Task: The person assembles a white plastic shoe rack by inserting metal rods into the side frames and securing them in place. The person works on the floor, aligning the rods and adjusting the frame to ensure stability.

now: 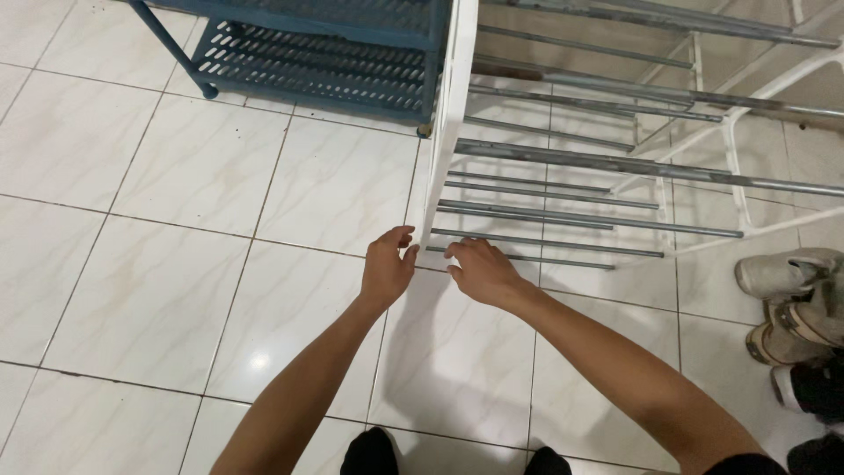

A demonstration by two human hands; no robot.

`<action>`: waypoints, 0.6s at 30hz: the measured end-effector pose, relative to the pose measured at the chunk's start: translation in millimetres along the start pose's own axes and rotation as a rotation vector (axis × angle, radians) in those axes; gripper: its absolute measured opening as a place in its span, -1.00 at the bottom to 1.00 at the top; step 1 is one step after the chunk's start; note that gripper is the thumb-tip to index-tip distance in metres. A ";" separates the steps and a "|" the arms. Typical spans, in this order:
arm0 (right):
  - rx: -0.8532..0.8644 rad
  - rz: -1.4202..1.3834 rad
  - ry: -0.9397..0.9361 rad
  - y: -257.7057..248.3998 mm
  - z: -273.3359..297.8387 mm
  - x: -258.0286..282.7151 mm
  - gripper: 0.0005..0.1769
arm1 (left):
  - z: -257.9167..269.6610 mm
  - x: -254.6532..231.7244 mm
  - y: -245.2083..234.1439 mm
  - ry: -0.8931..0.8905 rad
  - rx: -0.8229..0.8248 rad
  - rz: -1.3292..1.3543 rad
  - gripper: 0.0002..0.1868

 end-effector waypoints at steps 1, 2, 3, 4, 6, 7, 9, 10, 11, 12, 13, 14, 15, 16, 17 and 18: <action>0.003 0.002 0.005 -9.5 11.2 5.8 -0.73 | 2.2 -13.9 -7.5 0.048 -0.028 0.029 -0.67; 0.005 0.004 0.010 -19.2 22.2 10.8 -0.77 | 3.5 -24.7 -13.2 0.031 -0.046 0.058 -0.66; 0.010 0.007 0.016 -27.9 32.4 15.8 -0.81 | 5.2 -36.3 -16.6 0.013 -0.063 0.089 -0.65; -0.148 0.030 -0.081 -46.1 43.9 26.1 -0.85 | 6.8 -47.2 -20.9 -0.005 -0.080 0.121 -0.64; -0.464 0.076 -0.274 -80.3 72.7 41.1 -0.92 | 10.1 -77.4 -33.1 0.127 -0.145 0.127 -0.63; -0.564 0.140 -0.305 -93.1 82.9 44.5 -0.91 | 11.3 -91.6 -37.8 0.192 -0.176 0.131 -0.63; -0.763 0.269 -0.369 -116.2 98.8 49.4 -0.88 | 12.0 -113.5 -42.9 0.257 -0.206 0.133 -0.67; -0.822 0.314 -0.373 -123.5 103.4 50.4 -0.85 | 12.3 -122.6 -44.4 0.289 -0.221 0.134 -0.70; -0.883 0.358 -0.377 -129.8 106.2 51.3 -0.81 | 10.8 -127.9 -46.0 0.289 -0.239 0.154 -0.73; -0.943 0.401 -0.381 -134.1 108.6 52.0 -0.76 | 9.0 -132.1 -46.9 0.288 -0.257 0.175 -0.76; -0.906 0.345 -0.374 -136.3 106.0 48.3 -0.78 | 8.6 -134.7 -47.9 0.288 -0.275 0.194 -0.79; -0.868 0.289 -0.368 -138.1 102.6 43.9 -0.80 | 9.2 -136.3 -49.0 0.291 -0.291 0.168 -0.80; -0.829 0.234 -0.357 -138.1 98.8 40.1 -0.82 | 9.1 -136.3 -50.1 0.295 -0.305 0.145 -0.80; -0.828 0.209 -0.364 -137.5 96.3 38.0 -0.84 | 8.4 -135.3 -50.9 0.298 -0.319 0.121 -0.81; -0.827 0.183 -0.371 -136.5 94.3 34.7 -0.86 | 6.5 -133.3 -50.5 0.292 -0.321 0.129 -0.85; -0.826 0.156 -0.377 -135.7 92.2 31.2 -0.87 | 3.5 -130.9 -50.1 0.286 -0.323 0.136 -0.88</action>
Point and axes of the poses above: each hand's wrist, its own z-axis away from the middle knuckle, its own y-axis out of the palm, x = y × z, the point moved 6 cm from there along -z, towards the middle knuckle, and after that the axes turned 7 degrees about x, right-handed, at the moved point
